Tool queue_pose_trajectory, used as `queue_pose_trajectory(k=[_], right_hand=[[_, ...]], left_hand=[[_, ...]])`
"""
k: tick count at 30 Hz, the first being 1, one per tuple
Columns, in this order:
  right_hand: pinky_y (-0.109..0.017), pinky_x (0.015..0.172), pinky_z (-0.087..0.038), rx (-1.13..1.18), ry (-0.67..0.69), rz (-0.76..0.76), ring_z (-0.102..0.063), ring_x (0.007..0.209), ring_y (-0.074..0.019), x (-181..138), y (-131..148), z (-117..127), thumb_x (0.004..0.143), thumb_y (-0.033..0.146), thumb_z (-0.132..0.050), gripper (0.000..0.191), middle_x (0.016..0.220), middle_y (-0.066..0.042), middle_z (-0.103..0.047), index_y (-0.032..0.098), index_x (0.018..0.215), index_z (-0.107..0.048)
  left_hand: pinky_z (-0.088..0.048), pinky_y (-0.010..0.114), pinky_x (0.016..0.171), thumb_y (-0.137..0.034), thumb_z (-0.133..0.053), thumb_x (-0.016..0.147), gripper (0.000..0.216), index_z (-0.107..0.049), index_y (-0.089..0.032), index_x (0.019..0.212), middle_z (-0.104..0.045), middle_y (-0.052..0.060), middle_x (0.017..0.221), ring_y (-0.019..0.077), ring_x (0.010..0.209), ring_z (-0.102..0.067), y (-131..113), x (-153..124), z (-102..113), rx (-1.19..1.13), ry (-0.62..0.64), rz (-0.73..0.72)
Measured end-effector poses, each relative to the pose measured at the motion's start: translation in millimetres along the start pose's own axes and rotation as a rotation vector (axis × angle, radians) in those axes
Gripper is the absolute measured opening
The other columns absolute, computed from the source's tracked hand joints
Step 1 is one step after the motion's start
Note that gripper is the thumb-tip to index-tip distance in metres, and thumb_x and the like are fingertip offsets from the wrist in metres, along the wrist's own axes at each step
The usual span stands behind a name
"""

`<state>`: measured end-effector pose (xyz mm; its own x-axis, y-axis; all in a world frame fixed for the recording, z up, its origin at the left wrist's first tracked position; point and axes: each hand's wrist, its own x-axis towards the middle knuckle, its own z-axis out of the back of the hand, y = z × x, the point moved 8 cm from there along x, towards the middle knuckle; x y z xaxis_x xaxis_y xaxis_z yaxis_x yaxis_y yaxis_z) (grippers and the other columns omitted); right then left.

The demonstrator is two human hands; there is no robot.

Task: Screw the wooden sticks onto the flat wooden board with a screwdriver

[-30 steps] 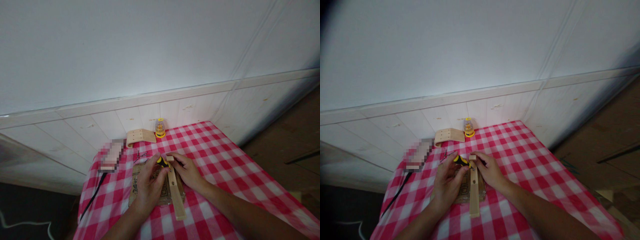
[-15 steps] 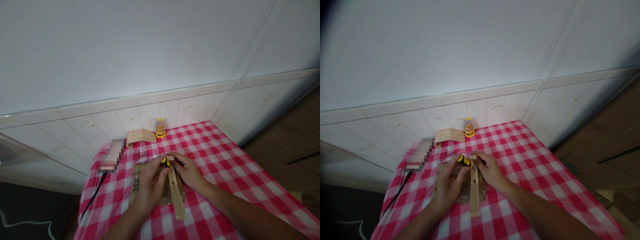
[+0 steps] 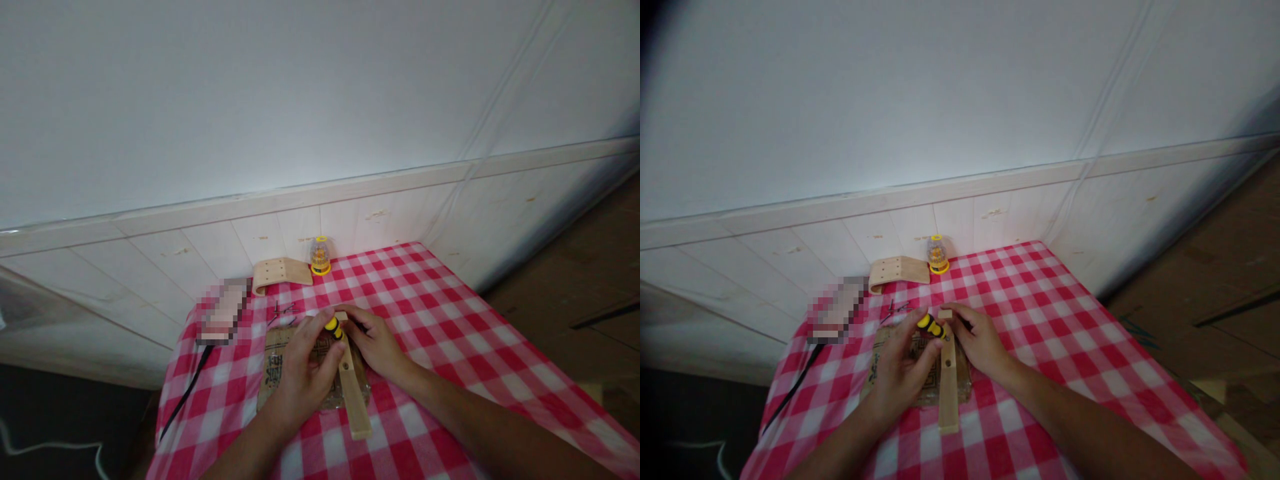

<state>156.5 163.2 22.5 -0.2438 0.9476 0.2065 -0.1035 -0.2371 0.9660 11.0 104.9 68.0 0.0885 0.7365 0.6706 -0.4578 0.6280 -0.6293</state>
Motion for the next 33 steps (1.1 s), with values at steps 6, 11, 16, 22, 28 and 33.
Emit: queue_pose_trajectory(k=[6,11,16,22,28,33], right_hand=[[-0.038,0.091,-0.058,-0.017,-0.003,0.002,-0.075,0.103,-0.0235,0,0,1,0.100,0.035,-0.058,0.025,0.113,-0.006,-0.080,0.025,0.115,-0.075],[-0.039,0.091,-0.058,-0.032,-0.009,-0.015,-0.075,0.102,-0.0242,0,-2,1,0.099,0.035,-0.058,0.025,0.113,-0.007,-0.080,0.025,0.115,-0.075],[-0.038,0.089,-0.058,-0.021,-0.002,-0.010,-0.076,0.100,-0.0236,0,0,1,0.099,0.035,-0.058,0.025,0.110,-0.006,-0.080,0.025,0.114,-0.075],[-0.038,0.089,-0.058,-0.032,-0.010,-0.003,-0.076,0.100,-0.0238,1,-1,1,0.099,0.036,-0.058,0.025,0.110,-0.006,-0.080,0.025,0.113,-0.075],[-0.040,0.091,-0.057,-0.028,0.001,-0.009,-0.075,0.102,-0.0245,0,-2,1,0.099,0.038,-0.058,0.027,0.113,-0.007,-0.080,0.024,0.115,-0.076],[-0.039,0.090,-0.057,-0.042,0.004,-0.021,-0.075,0.101,-0.0249,0,-2,0,0.100,0.039,-0.058,0.028,0.112,-0.008,-0.080,0.024,0.115,-0.076]], left_hand=[[-0.061,0.027,0.078,-0.023,-0.068,0.095,0.032,-0.061,-0.024,0.126,-0.078,0.003,0.104,0.0172,0.089,-0.075,-6,5,8,0.062,-0.115,-0.016],[-0.060,0.024,0.071,-0.022,-0.065,0.097,0.033,-0.061,-0.024,0.130,-0.077,0.002,0.099,0.0146,0.080,-0.074,-10,5,6,0.024,-0.095,-0.044],[-0.059,0.023,0.069,-0.023,-0.061,0.100,0.041,-0.058,-0.025,0.140,-0.076,0.003,0.098,0.0137,0.076,-0.072,-7,4,2,0.014,-0.052,0.009],[-0.060,0.024,0.071,-0.023,-0.058,0.101,0.049,-0.050,-0.026,0.150,-0.076,0.004,0.101,0.0143,0.079,-0.072,-6,4,0,0.000,-0.045,0.021],[-0.059,0.026,0.075,-0.022,-0.056,0.102,0.054,-0.044,-0.027,0.155,-0.077,0.004,0.102,0.0147,0.082,-0.072,1,0,-3,-0.027,0.002,0.079],[-0.059,0.027,0.076,-0.024,-0.056,0.102,0.055,-0.042,-0.027,0.156,-0.077,0.004,0.102,0.0162,0.084,-0.073,11,-4,-7,-0.071,0.029,0.156]])
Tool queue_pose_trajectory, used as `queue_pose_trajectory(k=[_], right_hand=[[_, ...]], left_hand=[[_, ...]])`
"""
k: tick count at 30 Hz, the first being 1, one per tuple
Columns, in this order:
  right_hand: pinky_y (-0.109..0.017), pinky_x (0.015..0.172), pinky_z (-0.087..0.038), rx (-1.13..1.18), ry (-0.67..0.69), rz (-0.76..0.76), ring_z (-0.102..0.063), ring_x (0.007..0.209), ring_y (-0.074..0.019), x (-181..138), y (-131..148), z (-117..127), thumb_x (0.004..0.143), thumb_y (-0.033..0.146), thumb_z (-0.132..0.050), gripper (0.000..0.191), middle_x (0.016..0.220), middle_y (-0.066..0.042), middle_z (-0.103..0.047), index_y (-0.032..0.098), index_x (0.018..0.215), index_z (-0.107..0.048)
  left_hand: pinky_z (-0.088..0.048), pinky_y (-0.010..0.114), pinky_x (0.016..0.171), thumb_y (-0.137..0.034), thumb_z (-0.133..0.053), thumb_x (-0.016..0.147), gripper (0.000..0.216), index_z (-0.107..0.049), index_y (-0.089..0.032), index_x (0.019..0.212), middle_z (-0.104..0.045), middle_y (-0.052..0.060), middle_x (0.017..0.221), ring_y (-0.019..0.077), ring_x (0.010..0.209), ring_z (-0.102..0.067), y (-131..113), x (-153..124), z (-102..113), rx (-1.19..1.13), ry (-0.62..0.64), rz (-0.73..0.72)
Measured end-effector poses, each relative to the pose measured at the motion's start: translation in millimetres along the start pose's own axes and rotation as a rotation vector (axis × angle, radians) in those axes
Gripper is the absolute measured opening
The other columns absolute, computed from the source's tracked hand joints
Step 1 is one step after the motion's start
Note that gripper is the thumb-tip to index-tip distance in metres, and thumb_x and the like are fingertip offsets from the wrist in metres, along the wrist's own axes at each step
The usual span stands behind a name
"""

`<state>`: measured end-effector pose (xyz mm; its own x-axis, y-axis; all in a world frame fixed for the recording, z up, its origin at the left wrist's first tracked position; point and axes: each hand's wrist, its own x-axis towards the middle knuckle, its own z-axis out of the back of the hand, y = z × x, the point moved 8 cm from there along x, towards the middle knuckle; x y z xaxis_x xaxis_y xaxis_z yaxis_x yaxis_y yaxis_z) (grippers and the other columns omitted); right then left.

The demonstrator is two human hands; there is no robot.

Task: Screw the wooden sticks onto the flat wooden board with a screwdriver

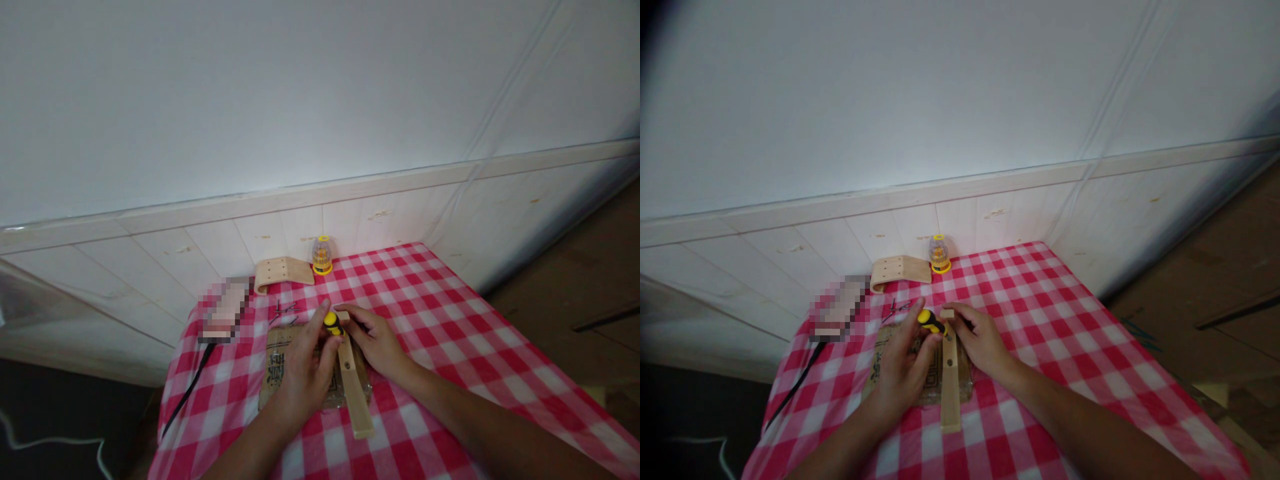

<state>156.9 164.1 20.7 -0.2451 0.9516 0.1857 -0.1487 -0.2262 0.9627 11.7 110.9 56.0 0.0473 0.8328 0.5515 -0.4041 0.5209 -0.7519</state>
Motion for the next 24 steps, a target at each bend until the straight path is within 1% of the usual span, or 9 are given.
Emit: queue_pose_trajectory(k=[3,6,11,16,19,21,22,23,24], right_hand=[[-0.039,0.090,-0.058,0.001,0.002,-0.006,-0.075,0.102,-0.0246,0,0,0,0.101,0.040,-0.058,0.029,0.112,-0.008,-0.080,0.023,0.115,-0.076],[-0.038,0.091,-0.057,0.001,0.006,-0.009,-0.075,0.105,-0.0248,0,1,-1,0.101,0.041,-0.058,0.029,0.115,-0.008,-0.080,0.023,0.116,-0.076],[-0.039,0.091,-0.057,-0.007,0.014,-0.003,-0.074,0.106,-0.0250,0,4,-1,0.102,0.041,-0.057,0.030,0.116,-0.008,-0.079,0.024,0.117,-0.076],[-0.038,0.091,-0.058,-0.008,0.007,0.010,-0.075,0.104,-0.0242,-1,4,0,0.102,0.041,-0.057,0.029,0.114,-0.007,-0.080,0.025,0.116,-0.076],[-0.038,0.091,-0.057,-0.015,-0.010,0.007,-0.075,0.104,-0.0240,-1,1,1,0.101,0.039,-0.058,0.027,0.114,-0.006,-0.080,0.025,0.116,-0.075],[-0.038,0.092,-0.058,-0.015,-0.017,0.012,-0.075,0.102,-0.0237,-1,0,1,0.100,0.037,-0.057,0.026,0.113,-0.006,-0.080,0.025,0.115,-0.075],[-0.038,0.092,-0.058,-0.011,-0.019,0.016,-0.075,0.102,-0.0236,-1,0,1,0.100,0.036,-0.057,0.026,0.113,-0.006,-0.080,0.025,0.115,-0.075],[-0.038,0.092,-0.058,-0.006,-0.021,0.020,-0.075,0.102,-0.0234,-1,0,1,0.100,0.036,-0.057,0.025,0.112,-0.006,-0.080,0.025,0.115,-0.075],[-0.038,0.092,-0.058,-0.001,-0.023,0.022,-0.075,0.101,-0.0233,-1,0,1,0.100,0.035,-0.057,0.025,0.111,-0.006,-0.080,0.025,0.115,-0.075]], left_hand=[[-0.059,0.028,0.076,-0.025,-0.056,0.102,0.058,-0.040,-0.026,0.157,-0.077,0.005,0.103,0.0169,0.085,-0.073,5,-1,-2,-0.006,0.016,0.053],[-0.059,0.029,0.078,-0.025,-0.055,0.102,0.060,-0.036,-0.025,0.159,-0.076,0.006,0.108,0.0176,0.089,-0.073,5,-1,-2,0.005,0.016,0.068],[-0.058,0.030,0.076,-0.024,-0.054,0.102,0.063,-0.031,-0.024,0.161,-0.076,0.006,0.103,0.0173,0.085,-0.072,5,-2,-2,0.009,0.033,0.070],[-0.060,0.032,0.080,-0.024,-0.058,0.100,0.062,-0.036,-0.024,0.158,-0.076,0.007,0.109,0.0189,0.091,-0.074,9,-6,2,0.018,-0.053,0.021],[-0.061,0.033,0.083,-0.025,-0.059,0.100,0.062,-0.035,-0.026,0.158,-0.074,0.008,0.114,0.0191,0.095,-0.074,11,-9,7,-0.013,-0.111,0.045],[-0.061,0.034,0.083,-0.025,-0.056,0.102,0.064,-0.029,-0.025,0.160,-0.073,0.010,0.115,0.0192,0.096,-0.074,10,-9,9,-0.064,-0.102,0.089],[-0.061,0.033,0.082,-0.024,-0.055,0.102,0.065,-0.026,-0.024,0.161,-0.074,0.009,0.111,0.0189,0.094,-0.074,9,-8,8,-0.081,-0.068,0.110],[-0.061,0.032,0.080,-0.024,-0.055,0.102,0.064,-0.027,-0.024,0.160,-0.074,0.009,0.108,0.0185,0.091,-0.074,5,-7,9,-0.080,-0.055,0.109],[-0.061,0.031,0.077,-0.025,-0.057,0.101,0.062,-0.032,-0.025,0.158,-0.074,0.008,0.106,0.0178,0.088,-0.074,-1,-5,12,-0.055,-0.069,0.074]])
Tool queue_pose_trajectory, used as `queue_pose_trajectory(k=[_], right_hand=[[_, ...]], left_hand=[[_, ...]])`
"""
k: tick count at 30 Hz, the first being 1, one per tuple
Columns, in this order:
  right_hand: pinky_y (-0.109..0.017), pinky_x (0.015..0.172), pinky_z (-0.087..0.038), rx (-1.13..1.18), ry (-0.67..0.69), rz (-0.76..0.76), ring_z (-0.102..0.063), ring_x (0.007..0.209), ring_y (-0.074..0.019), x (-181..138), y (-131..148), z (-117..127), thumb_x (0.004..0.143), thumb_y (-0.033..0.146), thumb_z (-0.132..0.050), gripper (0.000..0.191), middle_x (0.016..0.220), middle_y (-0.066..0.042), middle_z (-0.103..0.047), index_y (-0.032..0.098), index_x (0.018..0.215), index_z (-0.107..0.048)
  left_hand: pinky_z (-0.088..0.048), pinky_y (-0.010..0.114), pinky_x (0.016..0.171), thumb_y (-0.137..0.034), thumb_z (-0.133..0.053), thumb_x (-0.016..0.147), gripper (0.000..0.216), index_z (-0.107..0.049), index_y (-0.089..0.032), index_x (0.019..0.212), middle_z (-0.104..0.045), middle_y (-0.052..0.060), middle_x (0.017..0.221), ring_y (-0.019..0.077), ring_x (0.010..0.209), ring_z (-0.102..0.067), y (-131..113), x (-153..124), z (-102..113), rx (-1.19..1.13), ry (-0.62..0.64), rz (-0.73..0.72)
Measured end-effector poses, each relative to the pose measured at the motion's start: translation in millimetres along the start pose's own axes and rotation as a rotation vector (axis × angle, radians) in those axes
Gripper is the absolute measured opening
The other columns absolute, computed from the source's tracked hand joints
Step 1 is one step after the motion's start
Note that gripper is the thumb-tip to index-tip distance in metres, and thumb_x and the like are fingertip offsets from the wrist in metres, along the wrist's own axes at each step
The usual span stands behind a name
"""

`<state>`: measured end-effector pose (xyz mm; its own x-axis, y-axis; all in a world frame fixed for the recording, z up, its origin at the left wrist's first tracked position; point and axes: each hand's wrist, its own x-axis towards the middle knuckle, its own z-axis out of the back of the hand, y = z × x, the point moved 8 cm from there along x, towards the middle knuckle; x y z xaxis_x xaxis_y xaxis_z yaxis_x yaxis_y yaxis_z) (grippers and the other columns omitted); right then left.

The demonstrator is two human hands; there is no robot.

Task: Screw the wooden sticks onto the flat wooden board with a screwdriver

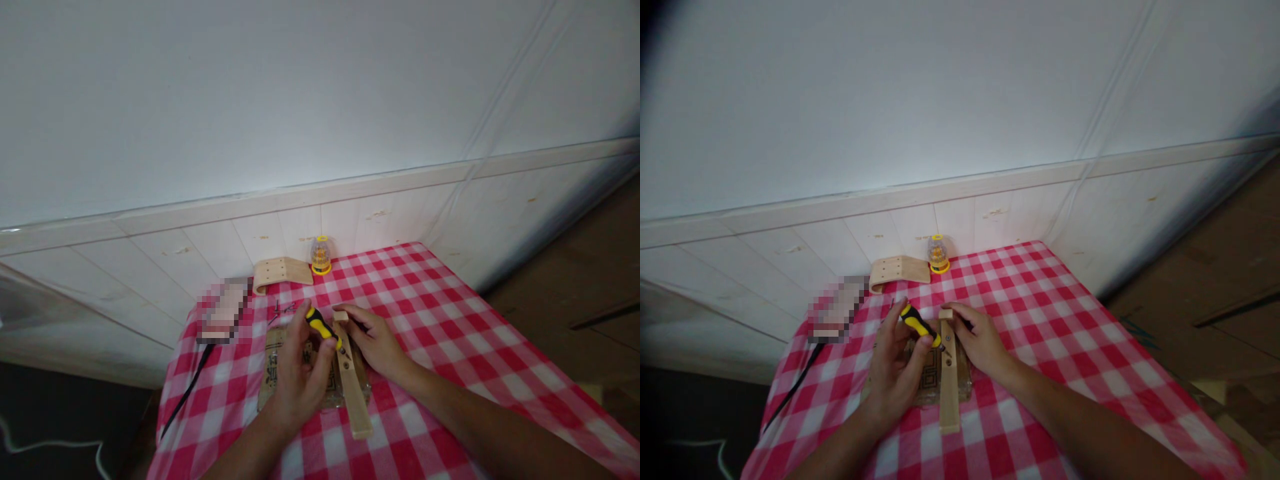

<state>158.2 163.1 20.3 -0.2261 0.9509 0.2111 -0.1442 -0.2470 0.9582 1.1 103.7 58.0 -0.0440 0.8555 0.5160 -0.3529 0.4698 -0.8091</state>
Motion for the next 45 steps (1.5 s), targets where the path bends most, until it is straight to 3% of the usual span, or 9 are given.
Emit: queue_pose_trajectory(k=[5,14,18,22,37,45], right_hand=[[-0.038,0.092,-0.059,0.004,0.002,-0.005,-0.075,0.100,-0.0227,0,0,0,0.100,0.033,-0.057,0.026,0.112,-0.006,-0.080,0.024,0.116,-0.075],[-0.037,0.089,-0.060,0.024,0.018,0.005,-0.075,0.100,-0.0228,0,2,-1,0.100,0.037,-0.057,0.026,0.110,-0.006,-0.080,0.026,0.115,-0.075],[-0.037,0.086,-0.060,0.033,0.003,-0.002,-0.076,0.096,-0.0229,0,-1,-1,0.100,0.042,-0.058,0.028,0.107,-0.006,-0.080,0.026,0.114,-0.076],[-0.038,0.088,-0.060,0.038,0.004,-0.023,-0.075,0.098,-0.0236,0,-4,-1,0.099,0.044,-0.060,0.029,0.109,-0.006,-0.080,0.025,0.115,-0.075],[-0.038,0.089,-0.059,0.017,0.006,-0.005,-0.075,0.100,-0.0234,0,-3,1,0.100,0.040,-0.059,0.027,0.111,-0.006,-0.080,0.026,0.116,-0.075],[-0.039,0.090,-0.059,0.021,0.013,-0.007,-0.075,0.102,-0.0235,-1,-2,0,0.100,0.036,-0.059,0.026,0.112,-0.006,-0.080,0.025,0.118,-0.075]], left_hand=[[-0.062,0.032,0.077,-0.027,-0.063,0.095,0.053,-0.051,-0.023,0.147,-0.074,0.008,0.109,0.0198,0.089,-0.074,-23,4,7,0.203,-0.055,-0.172],[-0.062,0.027,0.073,-0.021,-0.064,0.093,0.050,-0.054,-0.025,0.143,-0.078,0.006,0.110,0.0173,0.084,-0.075,-33,6,2,0.199,-0.057,-0.300],[-0.062,0.029,0.074,-0.026,-0.067,0.094,0.046,-0.056,-0.025,0.139,-0.078,0.006,0.106,0.0191,0.086,-0.076,-37,7,0,0.187,-0.026,-0.378],[-0.060,0.025,0.066,-0.027,-0.068,0.094,0.044,-0.058,-0.026,0.137,-0.077,0.003,0.095,0.0160,0.076,-0.074,-30,7,-1,0.146,-0.017,-0.342],[-0.064,0.027,0.079,-0.022,-0.063,0.096,0.057,-0.049,-0.028,0.151,-0.078,0.008,0.115,0.0177,0.091,-0.077,-27,3,1,0.148,0.006,-0.292],[-0.062,0.031,0.088,-0.021,-0.060,0.097,0.061,-0.043,-0.027,0.155,-0.075,0.010,0.125,0.0212,0.104,-0.076,-21,1,-2,0.152,0.101,-0.216]])
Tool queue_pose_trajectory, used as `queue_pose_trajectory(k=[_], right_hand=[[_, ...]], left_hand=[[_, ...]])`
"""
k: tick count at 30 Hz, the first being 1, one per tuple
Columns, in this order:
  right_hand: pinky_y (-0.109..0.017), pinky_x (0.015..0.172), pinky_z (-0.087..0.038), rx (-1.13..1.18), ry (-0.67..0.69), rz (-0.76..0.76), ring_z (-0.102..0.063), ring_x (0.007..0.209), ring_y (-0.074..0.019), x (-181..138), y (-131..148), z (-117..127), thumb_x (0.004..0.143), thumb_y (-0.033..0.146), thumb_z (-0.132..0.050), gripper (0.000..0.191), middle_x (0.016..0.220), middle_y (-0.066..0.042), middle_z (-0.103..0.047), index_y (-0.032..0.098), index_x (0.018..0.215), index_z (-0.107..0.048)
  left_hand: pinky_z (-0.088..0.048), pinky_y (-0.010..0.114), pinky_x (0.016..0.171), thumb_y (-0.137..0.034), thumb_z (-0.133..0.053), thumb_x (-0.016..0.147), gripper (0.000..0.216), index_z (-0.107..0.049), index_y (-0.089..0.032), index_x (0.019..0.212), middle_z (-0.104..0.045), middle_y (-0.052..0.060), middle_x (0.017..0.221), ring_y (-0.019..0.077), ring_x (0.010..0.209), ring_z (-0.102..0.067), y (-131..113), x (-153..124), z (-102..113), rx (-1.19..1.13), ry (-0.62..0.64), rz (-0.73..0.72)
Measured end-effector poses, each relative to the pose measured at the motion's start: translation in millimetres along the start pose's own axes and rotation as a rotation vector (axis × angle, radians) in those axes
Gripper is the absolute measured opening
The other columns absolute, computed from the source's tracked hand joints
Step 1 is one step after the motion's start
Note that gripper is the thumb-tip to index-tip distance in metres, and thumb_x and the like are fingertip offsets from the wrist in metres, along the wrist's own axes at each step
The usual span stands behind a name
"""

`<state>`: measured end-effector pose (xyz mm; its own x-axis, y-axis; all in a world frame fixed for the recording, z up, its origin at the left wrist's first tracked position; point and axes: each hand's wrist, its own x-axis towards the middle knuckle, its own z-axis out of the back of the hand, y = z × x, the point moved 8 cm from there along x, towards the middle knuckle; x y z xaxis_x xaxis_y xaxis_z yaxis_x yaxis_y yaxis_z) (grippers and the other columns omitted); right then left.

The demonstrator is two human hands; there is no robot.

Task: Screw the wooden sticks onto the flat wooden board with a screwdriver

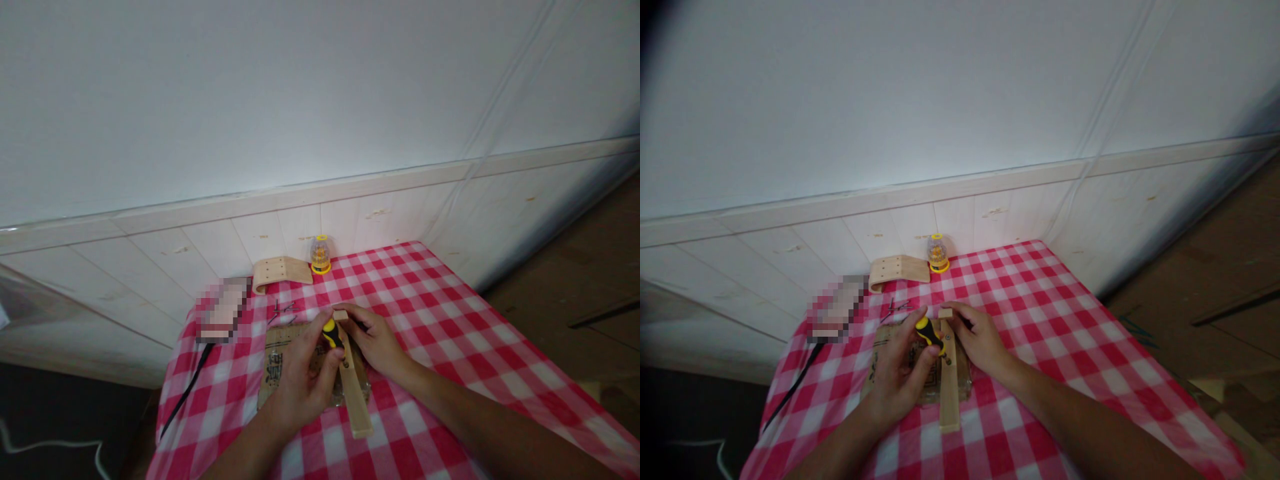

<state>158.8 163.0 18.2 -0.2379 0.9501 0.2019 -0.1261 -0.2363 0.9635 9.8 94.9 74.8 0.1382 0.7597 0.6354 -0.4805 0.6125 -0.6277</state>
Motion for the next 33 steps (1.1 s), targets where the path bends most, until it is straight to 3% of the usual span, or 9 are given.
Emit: queue_pose_trajectory(k=[4,8,12,24,33], right_hand=[[-0.038,0.091,-0.059,-0.015,-0.001,-0.004,-0.075,0.102,-0.0234,0,1,0,0.100,0.034,-0.058,0.026,0.113,-0.006,-0.080,0.025,0.118,-0.075],[-0.039,0.093,-0.058,-0.040,-0.010,-0.004,-0.075,0.102,-0.0238,0,2,1,0.100,0.034,-0.057,0.027,0.114,-0.006,-0.080,0.024,0.117,-0.075],[-0.041,0.096,-0.058,-0.046,-0.019,0.010,-0.074,0.106,-0.0249,0,3,1,0.099,0.034,-0.057,0.028,0.117,-0.007,-0.079,0.024,0.118,-0.075],[-0.042,0.095,-0.058,-0.023,-0.006,-0.015,-0.075,0.108,-0.0257,0,0,-1,0.099,0.035,-0.058,0.030,0.120,-0.007,-0.079,0.025,0.122,-0.074],[-0.043,0.094,-0.059,-0.022,0.003,-0.020,-0.075,0.106,-0.0253,0,-3,0,0.098,0.031,-0.058,0.031,0.119,-0.008,-0.079,0.024,0.124,-0.074]], left_hand=[[-0.061,0.033,0.091,-0.022,-0.060,0.098,0.060,-0.042,-0.025,0.155,-0.075,0.011,0.123,0.0221,0.106,-0.075,6,-2,-4,-0.069,-0.003,0.047],[-0.063,0.033,0.084,-0.025,-0.060,0.100,0.064,-0.035,-0.025,0.158,-0.075,0.009,0.114,0.0197,0.096,-0.076,28,-7,-5,-0.175,-0.109,0.238],[-0.063,0.036,0.086,-0.029,-0.063,0.099,0.062,-0.037,-0.027,0.156,-0.072,0.011,0.122,0.0214,0.102,-0.075,42,-11,-8,-0.220,-0.168,0.324],[-0.064,0.032,0.086,-0.028,-0.065,0.097,0.049,-0.054,-0.026,0.145,-0.075,0.008,0.118,0.0192,0.099,-0.076,20,0,3,0.027,-0.228,0.127],[-0.064,0.029,0.085,-0.026,-0.065,0.098,0.040,-0.058,-0.025,0.138,-0.079,0.006,0.112,0.0183,0.097,-0.077,3,7,0,0.045,-0.188,-0.066]])
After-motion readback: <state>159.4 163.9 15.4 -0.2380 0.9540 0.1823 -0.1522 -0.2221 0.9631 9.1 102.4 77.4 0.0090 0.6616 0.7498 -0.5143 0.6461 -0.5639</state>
